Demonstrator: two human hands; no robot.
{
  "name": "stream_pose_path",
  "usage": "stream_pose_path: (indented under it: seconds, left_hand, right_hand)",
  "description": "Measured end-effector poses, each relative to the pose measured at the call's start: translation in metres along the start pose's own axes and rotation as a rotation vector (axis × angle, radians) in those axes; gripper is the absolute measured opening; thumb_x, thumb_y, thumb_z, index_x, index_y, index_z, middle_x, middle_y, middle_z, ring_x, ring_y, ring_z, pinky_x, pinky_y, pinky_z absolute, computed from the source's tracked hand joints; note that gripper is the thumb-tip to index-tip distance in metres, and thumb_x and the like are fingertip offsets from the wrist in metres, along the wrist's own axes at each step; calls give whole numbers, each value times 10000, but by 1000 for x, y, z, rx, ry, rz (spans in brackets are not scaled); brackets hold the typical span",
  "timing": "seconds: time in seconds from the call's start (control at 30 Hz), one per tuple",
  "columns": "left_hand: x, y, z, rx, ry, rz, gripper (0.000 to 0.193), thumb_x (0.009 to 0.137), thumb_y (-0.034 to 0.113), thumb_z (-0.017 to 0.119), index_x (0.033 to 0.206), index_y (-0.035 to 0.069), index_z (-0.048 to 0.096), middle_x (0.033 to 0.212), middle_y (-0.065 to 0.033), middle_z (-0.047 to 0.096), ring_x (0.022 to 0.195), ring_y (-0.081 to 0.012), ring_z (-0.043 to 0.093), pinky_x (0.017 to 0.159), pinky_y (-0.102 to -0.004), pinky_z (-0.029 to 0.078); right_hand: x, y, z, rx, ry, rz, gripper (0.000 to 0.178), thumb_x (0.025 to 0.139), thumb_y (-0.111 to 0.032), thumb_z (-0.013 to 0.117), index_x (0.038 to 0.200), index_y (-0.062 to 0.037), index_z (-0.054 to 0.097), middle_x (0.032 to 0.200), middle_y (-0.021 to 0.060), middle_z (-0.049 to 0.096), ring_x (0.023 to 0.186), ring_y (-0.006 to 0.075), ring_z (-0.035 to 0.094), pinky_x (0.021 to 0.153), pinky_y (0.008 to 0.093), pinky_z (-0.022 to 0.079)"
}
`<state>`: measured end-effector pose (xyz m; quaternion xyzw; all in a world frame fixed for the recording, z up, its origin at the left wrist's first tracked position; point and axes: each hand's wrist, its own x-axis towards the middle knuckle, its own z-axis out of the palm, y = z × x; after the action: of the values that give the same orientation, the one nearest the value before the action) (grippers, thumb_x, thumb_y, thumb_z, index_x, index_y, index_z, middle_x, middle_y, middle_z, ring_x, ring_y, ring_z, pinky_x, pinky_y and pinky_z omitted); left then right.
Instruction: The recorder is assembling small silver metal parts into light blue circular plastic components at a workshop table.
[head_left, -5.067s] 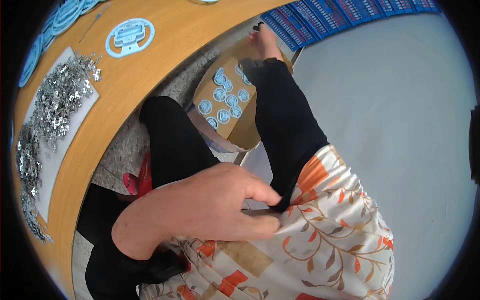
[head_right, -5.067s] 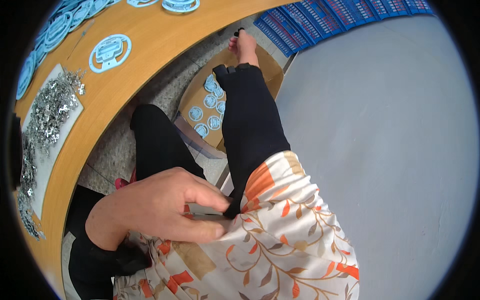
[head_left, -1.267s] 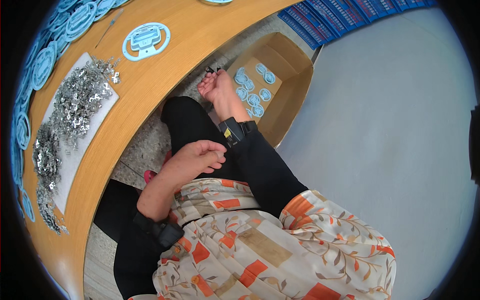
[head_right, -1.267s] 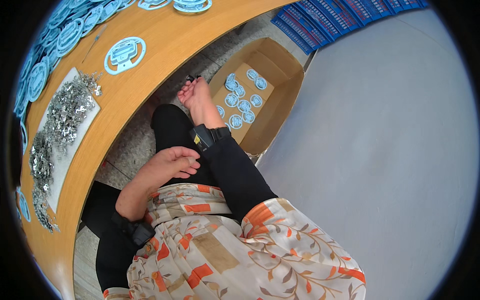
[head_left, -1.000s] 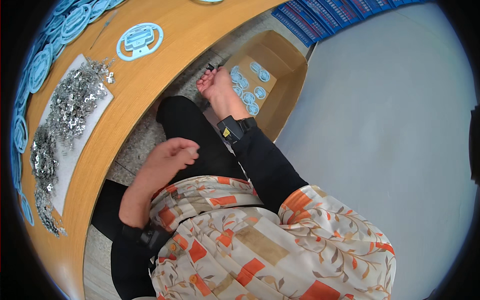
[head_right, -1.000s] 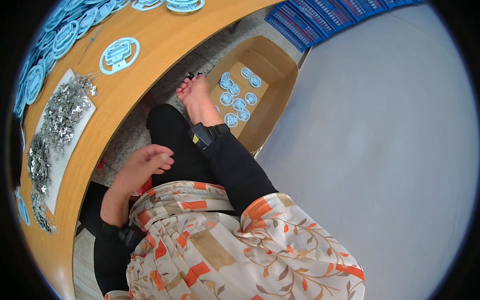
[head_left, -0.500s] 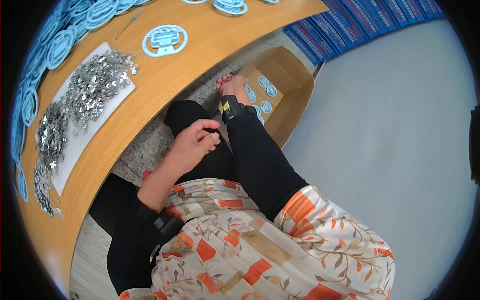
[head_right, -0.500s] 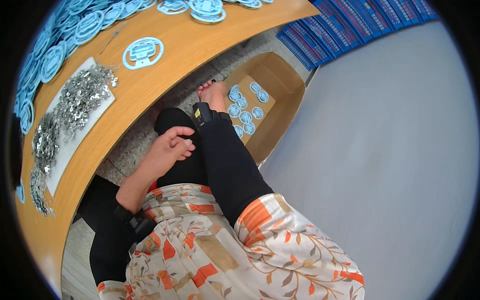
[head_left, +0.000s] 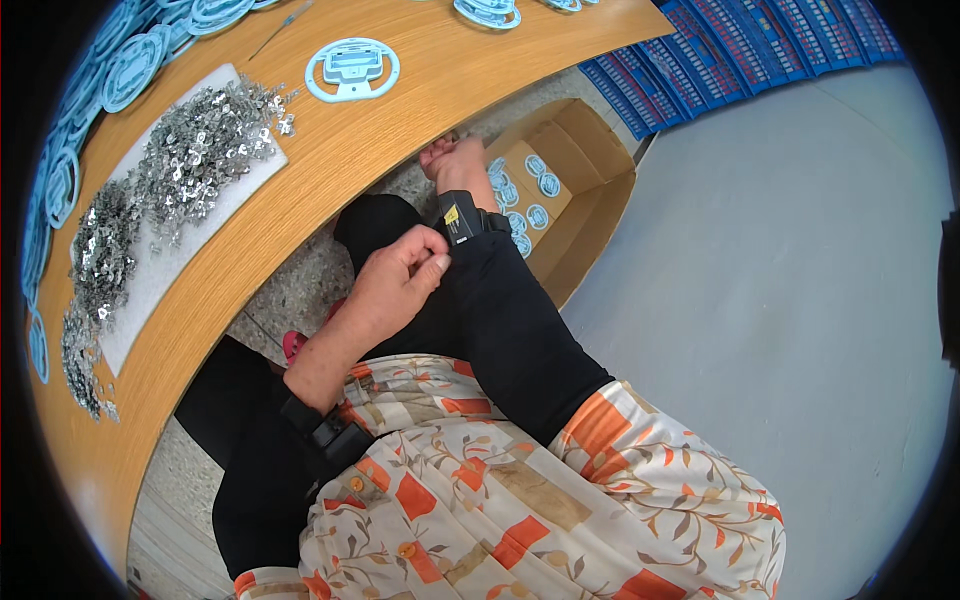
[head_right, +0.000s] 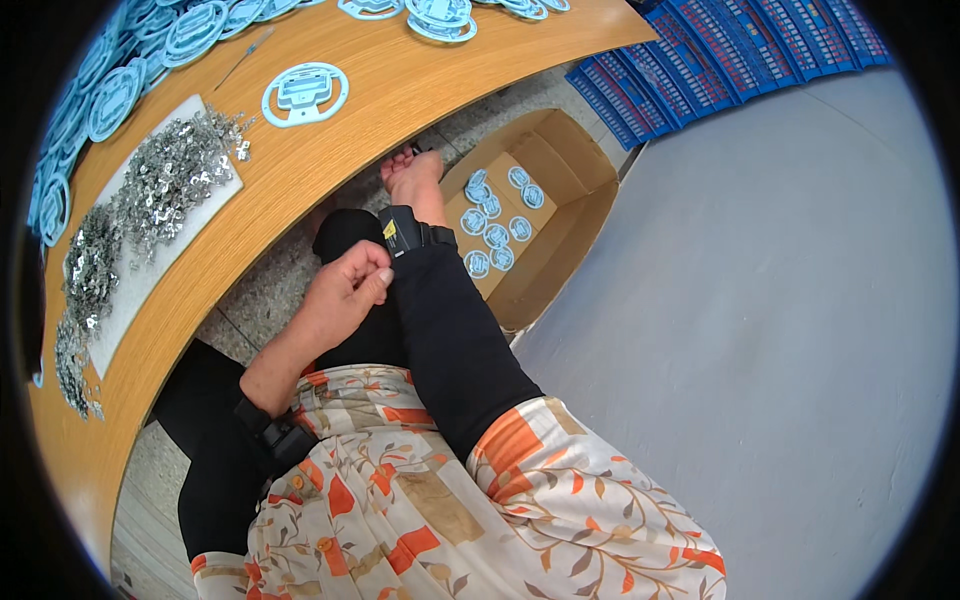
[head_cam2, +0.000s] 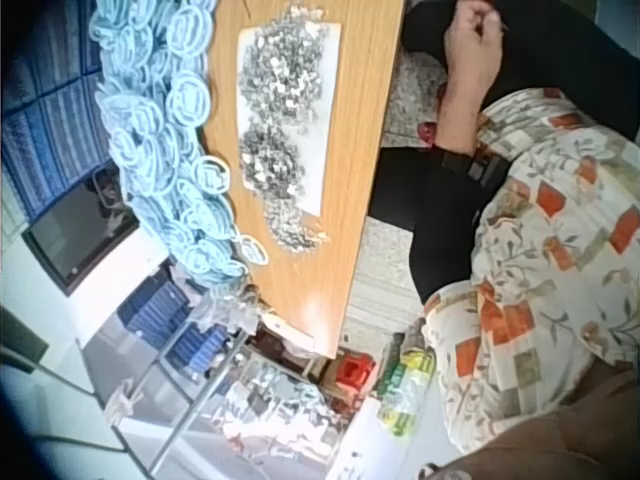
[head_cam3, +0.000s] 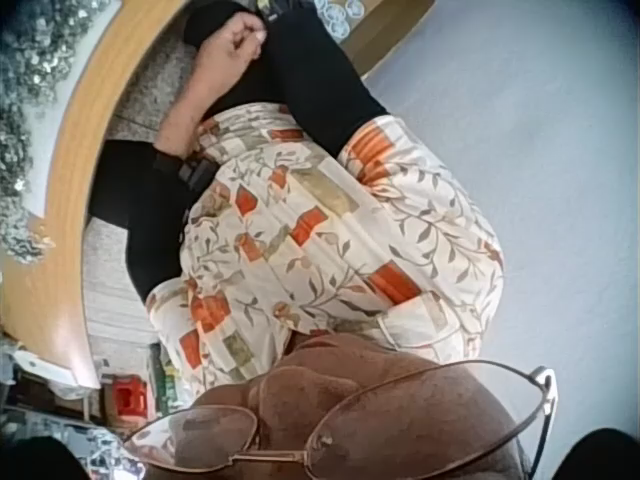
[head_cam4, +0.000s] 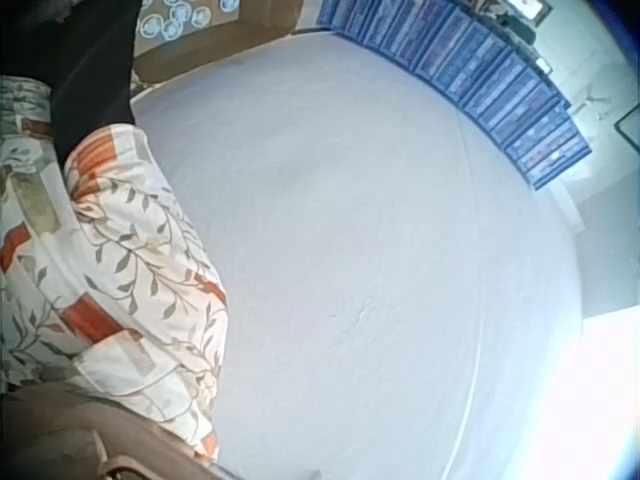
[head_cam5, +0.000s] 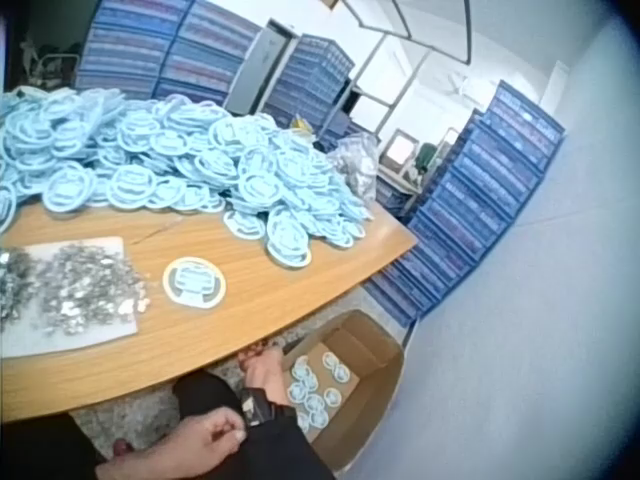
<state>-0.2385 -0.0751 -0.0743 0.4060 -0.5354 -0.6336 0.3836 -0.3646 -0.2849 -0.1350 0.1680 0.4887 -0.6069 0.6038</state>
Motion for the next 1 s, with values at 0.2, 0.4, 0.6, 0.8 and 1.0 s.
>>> stream_pose_path:
  seconds: [0.2, 0.4, 0.6, 0.8, 1.0]
  left_hand:
    - [6, -21, -8, -26, 134, -193, 101, 989, 158, 567, 1024, 65, 550, 701, 5, 551, 625, -73, 517, 564, -264, 467]
    - [-2, 30, -1, 102, 13, -181, 203, 957, 177, 614, 1111, 51, 569, 756, -27, 609, 686, -83, 571, 641, -261, 488]
    - [-37, 125, 11, 92, -506, -246, 184, 946, 185, 617, 1005, 17, 663, 759, -65, 640, 693, -100, 592, 644, -279, 487]
    - [-36, 121, 53, 448, -804, -60, 273, 942, 196, 547, 1065, -30, 639, 978, -199, 679, 911, -306, 662, 814, -363, 514]
    - [-35, 78, 78, 34, -828, -211, 314, 951, 221, 504, 1135, -10, 611, 1085, -148, 661, 955, -260, 648, 861, -342, 504]
  right_hand:
    - [10, 2, -9, -33, 33, -1, 320, 941, -287, 346, 718, -95, 472, 579, -1, 452, 484, 138, 409, 515, 304, 388]
    - [47, -32, -17, 13, 102, -30, 367, 942, -307, 341, 658, -110, 463, 541, 4, 417, 480, 168, 406, 506, 324, 380]
    - [96, -100, -40, 0, 107, -267, 469, 940, -462, 353, 664, -99, 460, 530, 45, 426, 454, 227, 410, 461, 366, 361]
    - [93, -154, -15, 72, 126, -256, 462, 898, -442, 378, 632, -71, 453, 529, 86, 419, 454, 273, 401, 462, 413, 324]
    - [63, -161, 8, 1, 32, -311, 398, 914, -389, 331, 739, -61, 474, 617, 58, 416, 554, 229, 392, 533, 382, 337]
